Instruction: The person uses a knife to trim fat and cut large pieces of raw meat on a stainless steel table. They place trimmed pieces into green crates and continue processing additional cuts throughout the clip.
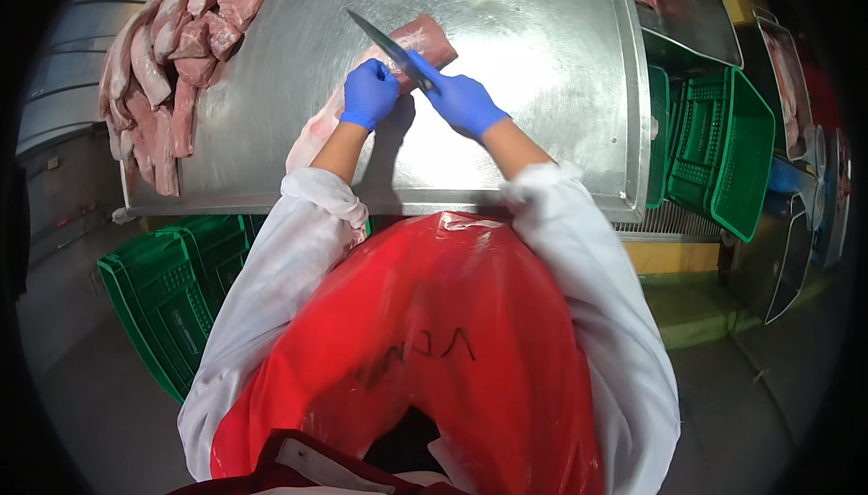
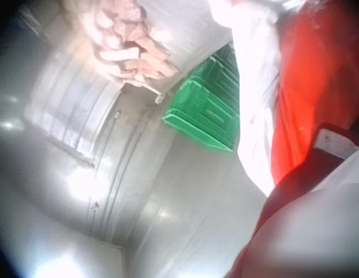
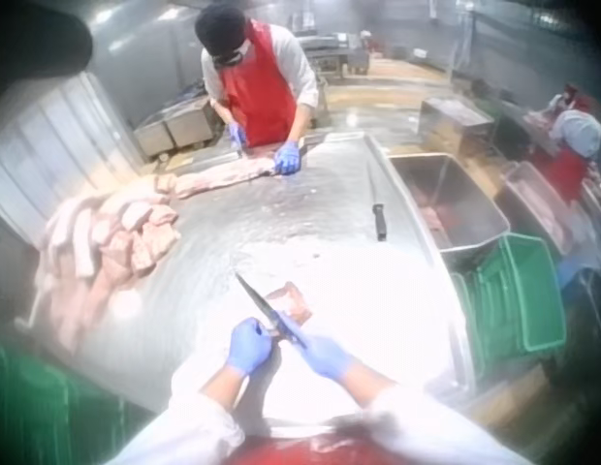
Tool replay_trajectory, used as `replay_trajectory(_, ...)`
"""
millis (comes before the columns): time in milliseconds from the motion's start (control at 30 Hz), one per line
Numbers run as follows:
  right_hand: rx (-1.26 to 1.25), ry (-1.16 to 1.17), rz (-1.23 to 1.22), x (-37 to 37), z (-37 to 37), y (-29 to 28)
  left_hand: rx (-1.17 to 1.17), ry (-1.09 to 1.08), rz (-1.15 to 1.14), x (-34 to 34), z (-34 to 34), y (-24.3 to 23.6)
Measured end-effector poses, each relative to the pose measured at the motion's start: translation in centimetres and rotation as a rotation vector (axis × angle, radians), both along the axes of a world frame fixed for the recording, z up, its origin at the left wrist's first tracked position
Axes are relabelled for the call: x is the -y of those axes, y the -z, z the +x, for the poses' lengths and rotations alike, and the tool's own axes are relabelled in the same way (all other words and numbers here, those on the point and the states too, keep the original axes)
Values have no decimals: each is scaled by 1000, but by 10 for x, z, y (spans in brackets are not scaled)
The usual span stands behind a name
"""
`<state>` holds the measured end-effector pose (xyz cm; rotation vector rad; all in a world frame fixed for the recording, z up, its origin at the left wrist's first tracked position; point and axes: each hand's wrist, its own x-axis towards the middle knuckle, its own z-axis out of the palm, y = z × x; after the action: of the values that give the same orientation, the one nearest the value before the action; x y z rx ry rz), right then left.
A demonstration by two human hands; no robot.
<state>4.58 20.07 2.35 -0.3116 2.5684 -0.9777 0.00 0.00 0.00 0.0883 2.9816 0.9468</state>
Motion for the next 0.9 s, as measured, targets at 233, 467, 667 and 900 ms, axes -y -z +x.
replay_trajectory(233, 50, -7, -176, -20, 31, 30, 38, -12, 134, 9, -2, -1)
replay_trajectory(467, -12, 73, -388, 10, 49, 50, 109, -29, 210, 14, -10, -24)
replay_trajectory(667, 242, 103, -407, 30, 16, 11, 167, 14, 435, 36, -32, -12)
replay_trajectory(900, 310, 33, -536, 12, 59, 32, 198, -23, 440, 47, -47, -26)
